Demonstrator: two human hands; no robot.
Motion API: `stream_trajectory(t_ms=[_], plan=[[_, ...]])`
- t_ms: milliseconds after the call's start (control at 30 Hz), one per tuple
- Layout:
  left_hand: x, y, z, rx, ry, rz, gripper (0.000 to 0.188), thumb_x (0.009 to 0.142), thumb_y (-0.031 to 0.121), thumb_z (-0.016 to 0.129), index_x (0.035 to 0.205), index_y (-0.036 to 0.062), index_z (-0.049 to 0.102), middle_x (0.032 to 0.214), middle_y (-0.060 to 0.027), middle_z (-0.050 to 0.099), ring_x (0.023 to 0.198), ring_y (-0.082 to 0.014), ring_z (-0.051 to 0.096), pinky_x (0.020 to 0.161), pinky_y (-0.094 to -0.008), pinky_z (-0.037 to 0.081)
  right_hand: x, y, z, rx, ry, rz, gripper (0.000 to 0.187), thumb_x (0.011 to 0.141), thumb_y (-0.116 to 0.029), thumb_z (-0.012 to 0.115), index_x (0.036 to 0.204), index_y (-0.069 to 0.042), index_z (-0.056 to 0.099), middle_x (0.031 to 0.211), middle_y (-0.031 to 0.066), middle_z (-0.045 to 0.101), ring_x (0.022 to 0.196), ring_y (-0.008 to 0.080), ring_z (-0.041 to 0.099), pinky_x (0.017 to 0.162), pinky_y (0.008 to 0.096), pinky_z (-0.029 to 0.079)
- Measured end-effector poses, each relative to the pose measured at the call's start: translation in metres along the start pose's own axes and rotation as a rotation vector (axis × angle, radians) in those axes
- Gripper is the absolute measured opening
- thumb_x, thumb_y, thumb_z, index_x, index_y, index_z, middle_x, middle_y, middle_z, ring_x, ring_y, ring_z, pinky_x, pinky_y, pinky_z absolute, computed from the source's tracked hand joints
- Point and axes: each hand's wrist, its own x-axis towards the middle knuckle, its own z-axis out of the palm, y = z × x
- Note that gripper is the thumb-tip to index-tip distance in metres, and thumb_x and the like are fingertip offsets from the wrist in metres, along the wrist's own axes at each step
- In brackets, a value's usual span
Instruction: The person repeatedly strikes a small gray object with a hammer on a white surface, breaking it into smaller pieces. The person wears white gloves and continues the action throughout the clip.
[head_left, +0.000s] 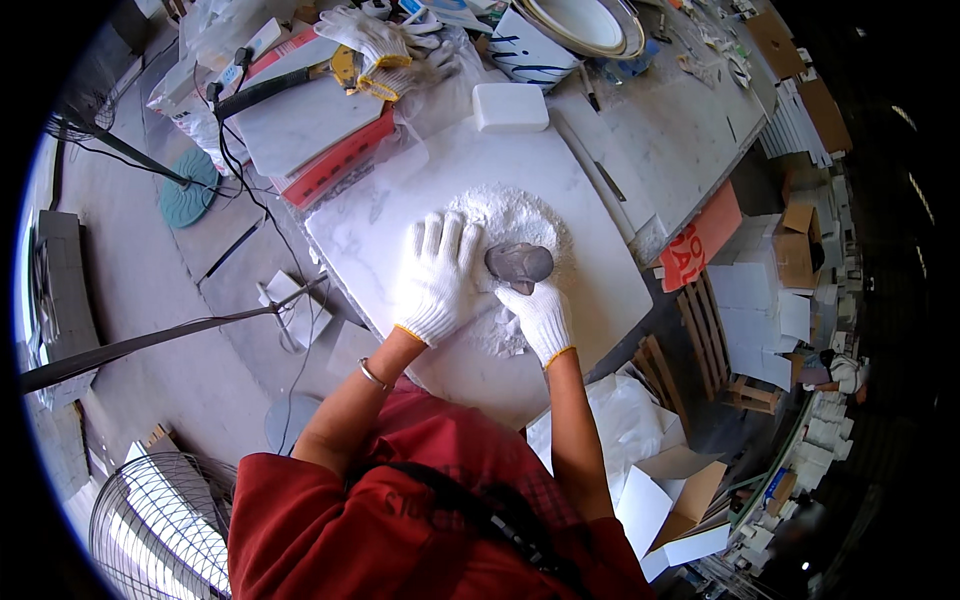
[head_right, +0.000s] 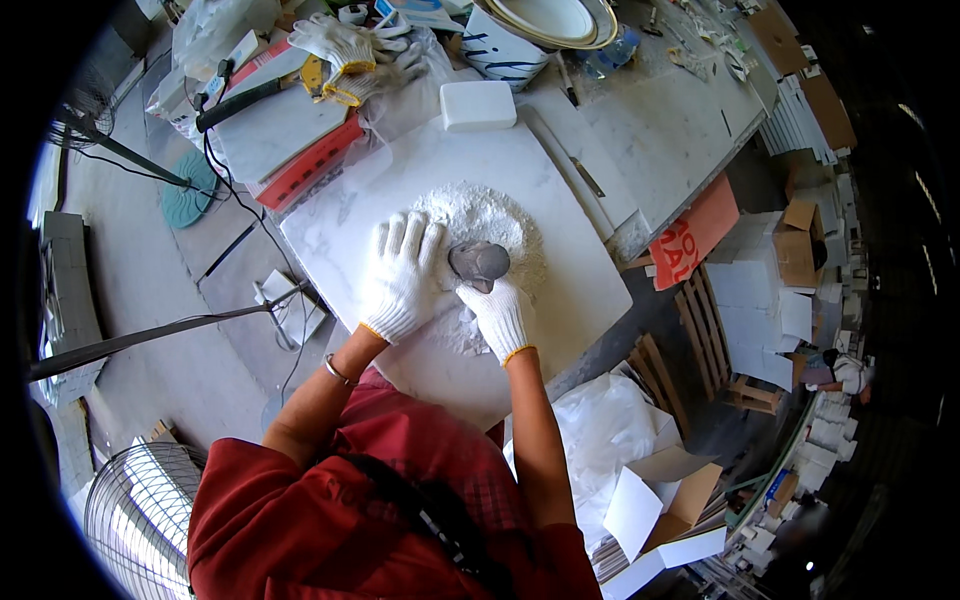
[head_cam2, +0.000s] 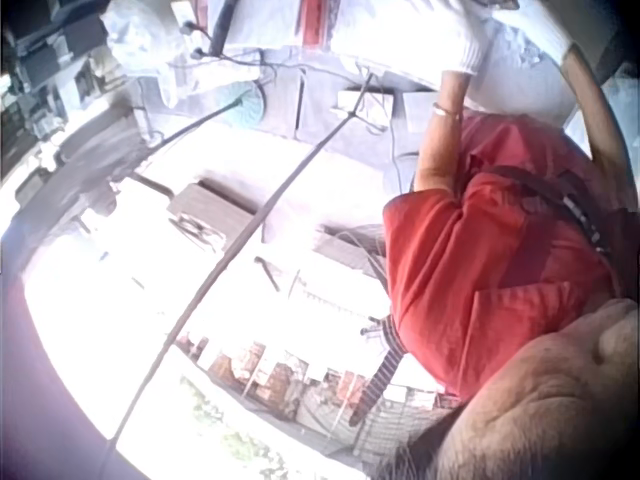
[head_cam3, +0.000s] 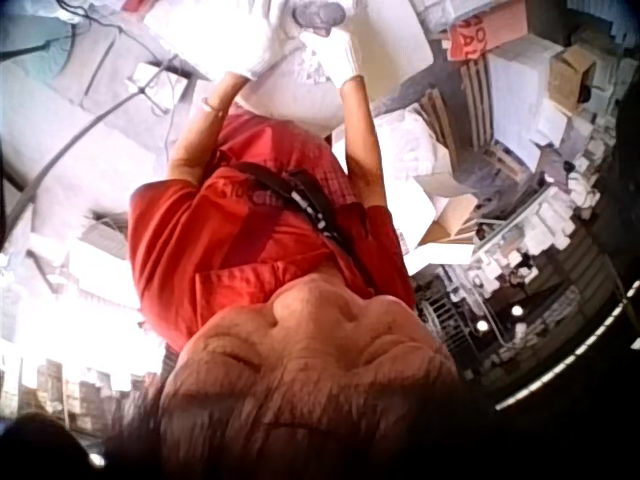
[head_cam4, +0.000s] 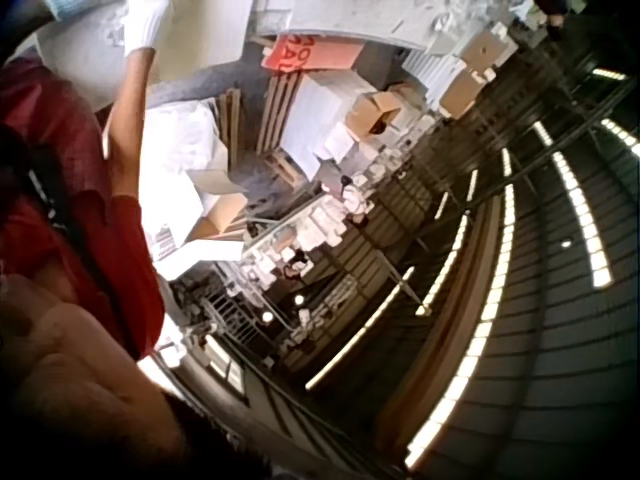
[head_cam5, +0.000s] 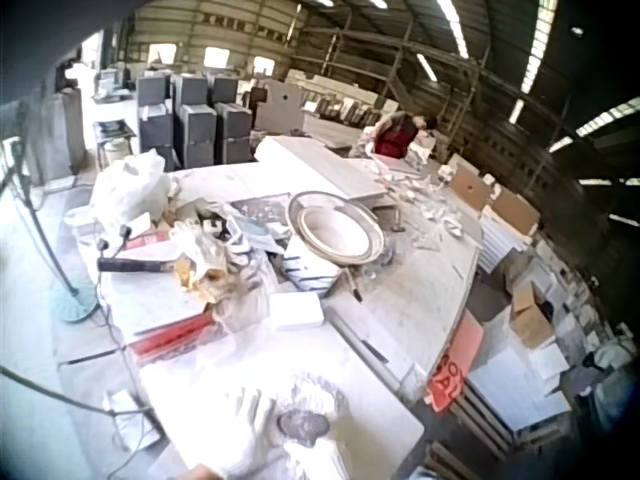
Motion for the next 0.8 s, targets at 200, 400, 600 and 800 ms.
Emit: stream_trajectory(t_ms=[200, 400, 600, 800], plan=[[-0.003, -0.001, 0.002, -0.004, 0.031, -0.002, 0.090, 0.066, 0.050, 0.088, 0.138, 0.0023, 0.060, 0.139, -0.0226, 0.054, 0.133, -0.0449, 0.047, 0.114, -0.0597, 0.035, -0.009, 0.012, -0.010, 0.389, 0.091, -0.301, 0.031, 0.090, -0.015, 0.082, 0.116, 0.000, 0.074, 0.088, 0.0055, 0.075, 0.063, 0.0103, 0.066, 0.055, 0.0290, 0.054], [-0.001, -0.002, 0.000, -0.007, 0.002, -0.017, 0.094, 0.064, 0.051, 0.089, 0.139, 0.0023, 0.060, 0.141, -0.0228, 0.053, 0.134, -0.0448, 0.047, 0.116, -0.0599, 0.033, -0.037, -0.012, -0.011, 0.346, 0.104, -0.128, 0.037, 0.090, -0.014, 0.083, 0.121, 0.003, 0.074, 0.100, 0.0093, 0.080, 0.075, 0.0121, 0.071, 0.066, 0.0323, 0.057], [-0.001, 0.000, -0.003, 0.002, 0.011, 0.010, 0.096, 0.062, 0.051, 0.090, 0.140, 0.0024, 0.059, 0.139, -0.0226, 0.054, 0.133, -0.0446, 0.047, 0.116, -0.0595, 0.034, 0.006, 0.001, -0.008, 0.203, 0.049, -0.094, 0.037, 0.087, -0.021, 0.084, 0.116, 0.000, 0.074, 0.091, 0.0085, 0.077, 0.067, 0.0122, 0.068, 0.059, 0.0325, 0.055], [-0.001, 0.001, -0.003, -0.025, 0.005, -0.025, 0.097, 0.062, 0.050, 0.090, 0.140, 0.0021, 0.059, 0.139, -0.0225, 0.054, 0.134, -0.0443, 0.047, 0.116, -0.0596, 0.034, -0.033, -0.008, -0.020, 0.498, 0.037, -0.227, 0.030, 0.091, -0.009, 0.082, 0.117, 0.002, 0.071, 0.090, 0.0066, 0.074, 0.063, 0.0128, 0.067, 0.050, 0.0291, 0.054]])
